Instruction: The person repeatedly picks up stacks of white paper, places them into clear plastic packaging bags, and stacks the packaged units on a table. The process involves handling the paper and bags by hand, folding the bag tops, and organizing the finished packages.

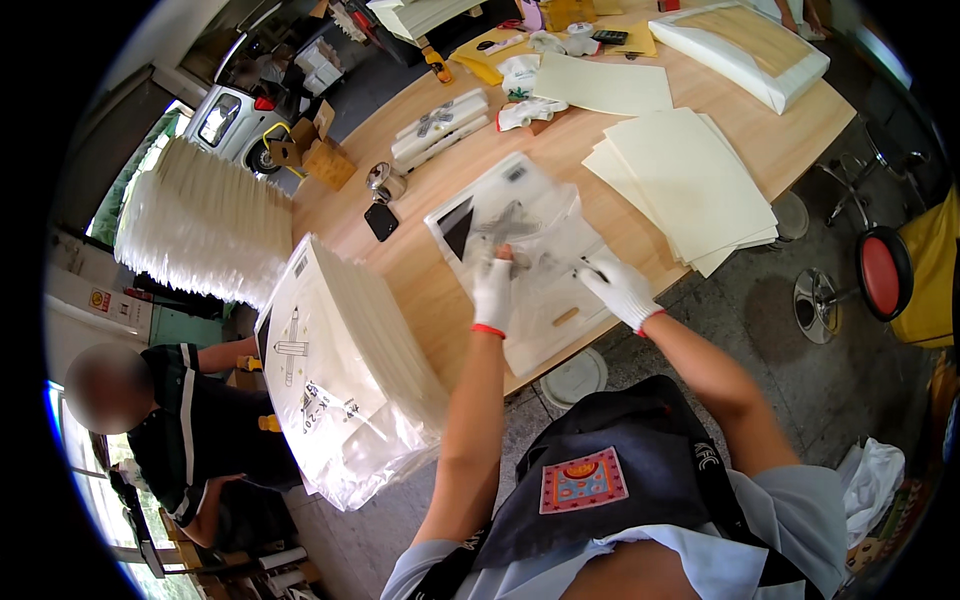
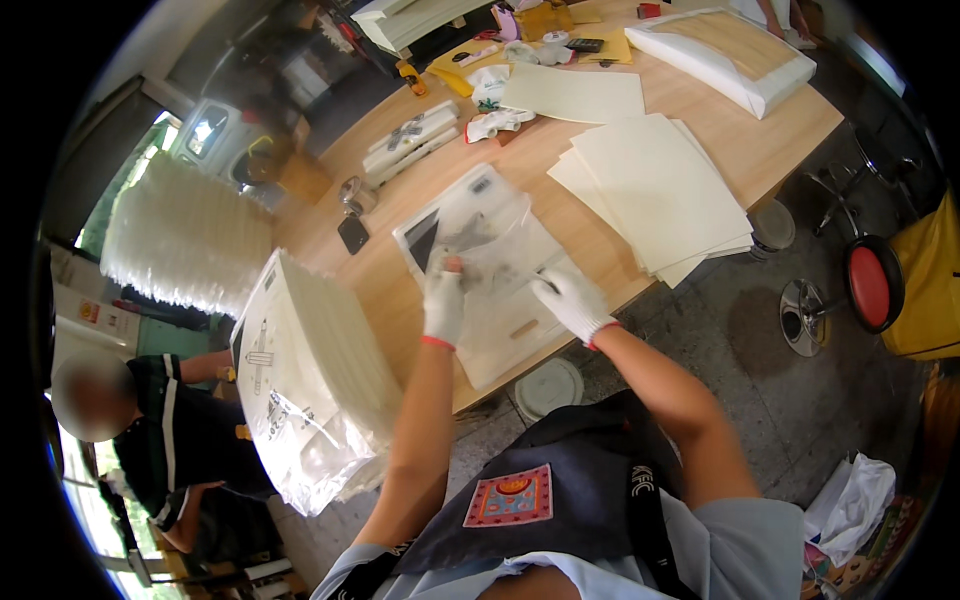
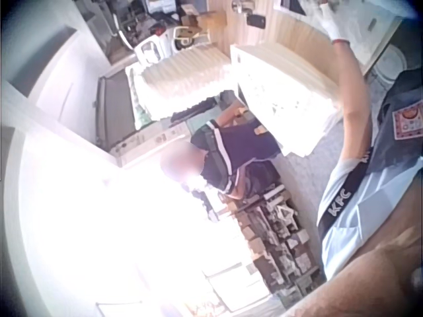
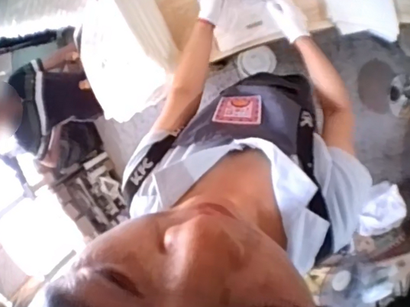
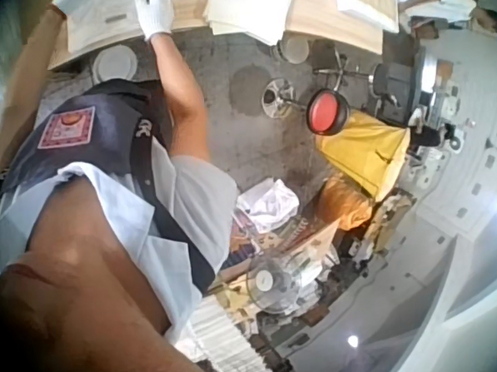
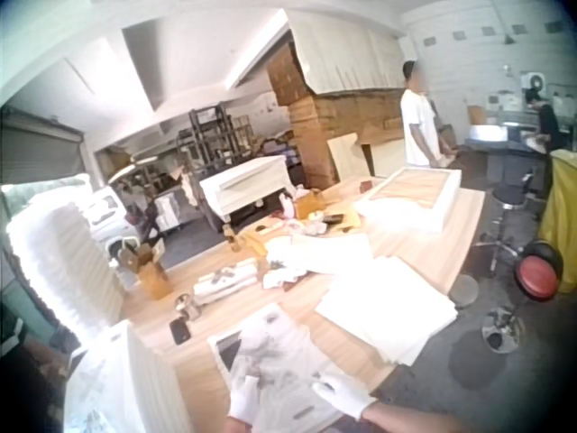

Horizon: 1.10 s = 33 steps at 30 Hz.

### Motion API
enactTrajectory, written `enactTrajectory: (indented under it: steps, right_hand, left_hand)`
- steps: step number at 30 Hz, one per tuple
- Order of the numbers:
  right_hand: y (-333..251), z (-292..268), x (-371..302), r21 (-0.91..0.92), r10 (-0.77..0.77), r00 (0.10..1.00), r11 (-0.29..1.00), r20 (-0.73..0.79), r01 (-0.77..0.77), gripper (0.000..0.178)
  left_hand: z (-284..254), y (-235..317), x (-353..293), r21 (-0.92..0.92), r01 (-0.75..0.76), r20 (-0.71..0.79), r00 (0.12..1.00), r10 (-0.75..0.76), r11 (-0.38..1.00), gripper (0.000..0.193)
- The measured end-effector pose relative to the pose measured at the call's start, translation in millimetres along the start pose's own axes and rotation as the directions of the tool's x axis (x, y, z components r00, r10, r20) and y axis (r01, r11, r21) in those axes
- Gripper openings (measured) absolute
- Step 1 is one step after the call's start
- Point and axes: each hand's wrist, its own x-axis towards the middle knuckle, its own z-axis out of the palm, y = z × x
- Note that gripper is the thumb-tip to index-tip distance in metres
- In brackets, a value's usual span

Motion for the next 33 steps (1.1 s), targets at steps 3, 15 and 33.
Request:
enactTrajectory:
  steps: [3, 15, 33]
  right_hand:
    - [65, -12, -17, -0.331, 0.054, 0.994, 0.944, 0.09, -0.021, 0.041]
    - [-23, 5, -36, -0.31, -0.252, 0.955, 0.906, 0.154, 0.289, 0.028]
    - [128, -95, -5, -0.857, -0.236, 0.963, 0.515, -0.133, 0.008, 0.027]
  left_hand:
    - [-9, 10, 5, -0.582, 0.155, 0.116, 0.987, -0.107, 0.799, 0.014]
    - [104, 65, -120, 0.42, -0.768, 0.673, 0.621, 0.402, 0.484, 0.041]
    - [60, -9, -70, 0.435, -0.066, 0.377, 0.919, -0.115, 0.898, 0.026]
